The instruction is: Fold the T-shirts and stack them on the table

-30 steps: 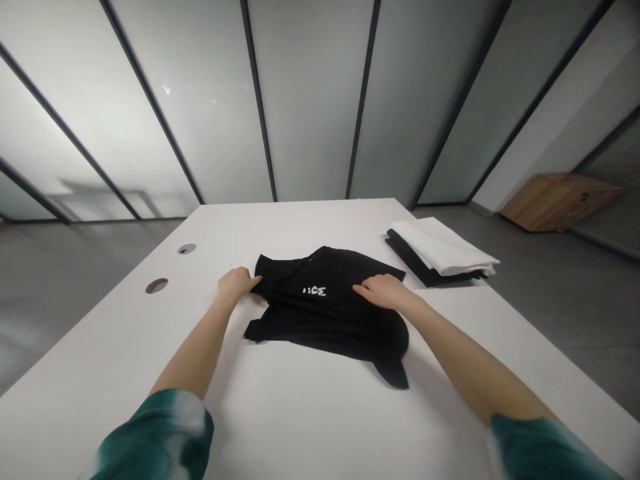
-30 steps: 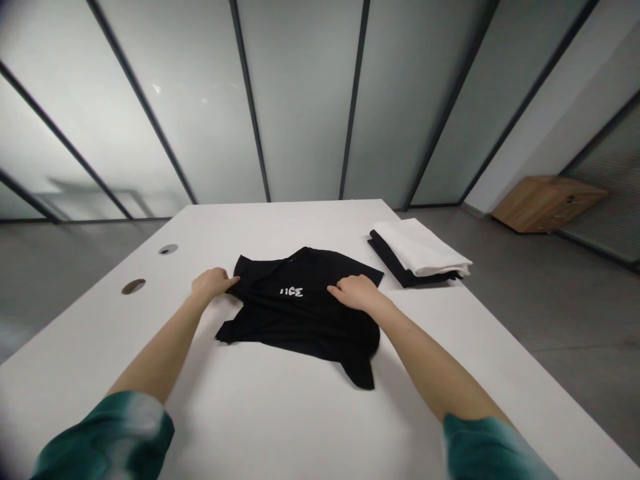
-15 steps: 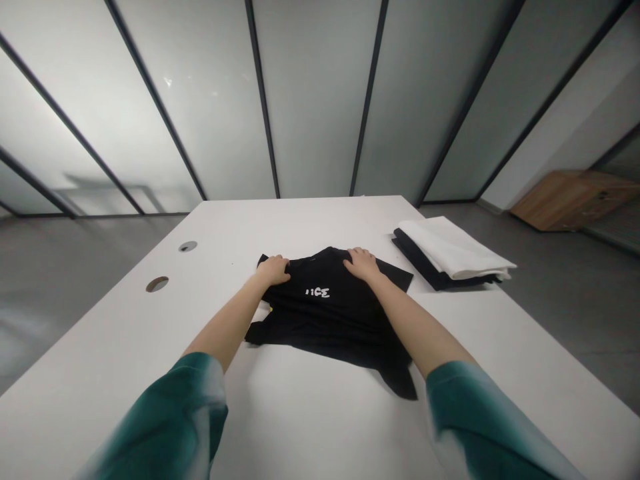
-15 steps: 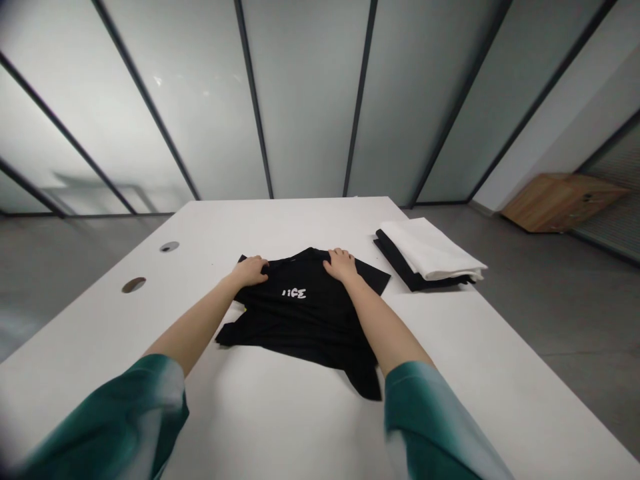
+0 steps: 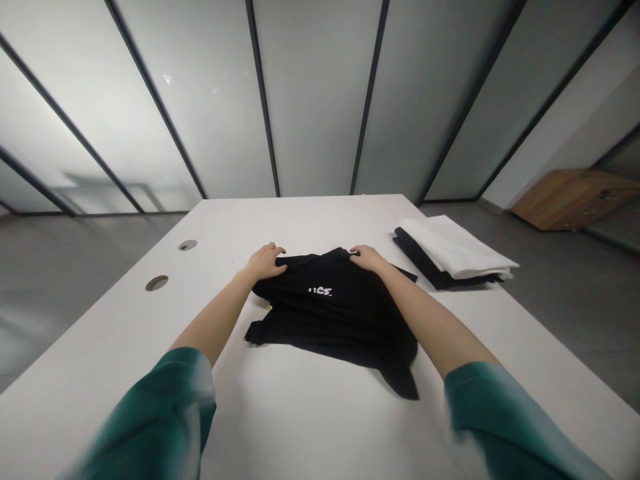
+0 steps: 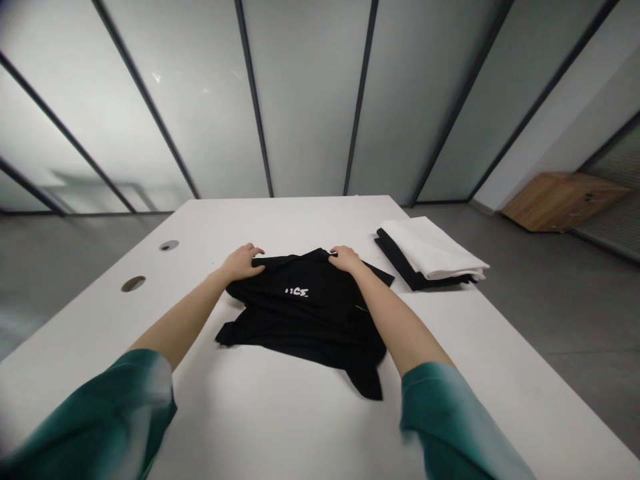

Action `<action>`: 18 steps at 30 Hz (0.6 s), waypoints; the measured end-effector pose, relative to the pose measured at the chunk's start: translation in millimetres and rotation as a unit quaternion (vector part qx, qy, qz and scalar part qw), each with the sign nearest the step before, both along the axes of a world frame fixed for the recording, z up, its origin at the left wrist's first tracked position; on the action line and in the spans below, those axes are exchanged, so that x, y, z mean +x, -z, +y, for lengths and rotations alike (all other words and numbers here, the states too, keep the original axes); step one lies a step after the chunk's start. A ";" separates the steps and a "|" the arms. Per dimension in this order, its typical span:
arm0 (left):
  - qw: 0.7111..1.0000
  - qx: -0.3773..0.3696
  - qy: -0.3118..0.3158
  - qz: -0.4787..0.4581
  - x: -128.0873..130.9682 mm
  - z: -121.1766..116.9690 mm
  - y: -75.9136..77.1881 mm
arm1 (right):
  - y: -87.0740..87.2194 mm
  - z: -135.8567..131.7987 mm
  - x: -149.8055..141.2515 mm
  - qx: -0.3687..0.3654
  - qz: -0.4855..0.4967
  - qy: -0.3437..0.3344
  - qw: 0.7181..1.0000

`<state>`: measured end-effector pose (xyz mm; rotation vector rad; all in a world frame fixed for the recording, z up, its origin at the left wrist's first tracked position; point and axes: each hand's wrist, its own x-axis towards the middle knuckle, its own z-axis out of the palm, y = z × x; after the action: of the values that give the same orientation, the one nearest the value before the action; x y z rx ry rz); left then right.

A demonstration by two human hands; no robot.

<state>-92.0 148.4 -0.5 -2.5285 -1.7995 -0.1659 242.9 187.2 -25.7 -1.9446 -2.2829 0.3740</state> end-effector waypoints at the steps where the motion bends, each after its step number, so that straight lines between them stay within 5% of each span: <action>1: 1.000 -0.012 0.018 0.017 8.1 -1.2 2.1 | 1.4 1.1 -0.9 0.003 0.014 -0.002 1.000; 6: 0.997 -0.051 -0.041 0.033 30.7 11.7 8.4 | 2.1 1.7 -0.1 0.077 -0.011 0.079 0.994; 12: 0.959 -0.103 -0.182 -0.189 31.4 62.0 -2.7 | -13.8 17.8 0.2 0.061 0.029 0.167 0.984; 15: 0.947 -0.106 -0.175 -0.250 35.7 81.0 -5.8 | -19.8 34.1 -3.4 0.073 0.077 0.129 0.986; 18: 0.964 -0.051 -0.146 -0.217 39.5 78.6 -1.0 | -18.0 40.9 -4.1 0.096 0.109 0.038 0.989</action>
<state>-52.5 227.0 0.5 -2.3852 -2.3676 -0.6793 238.8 228.1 -7.8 -1.7941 -2.0239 0.3268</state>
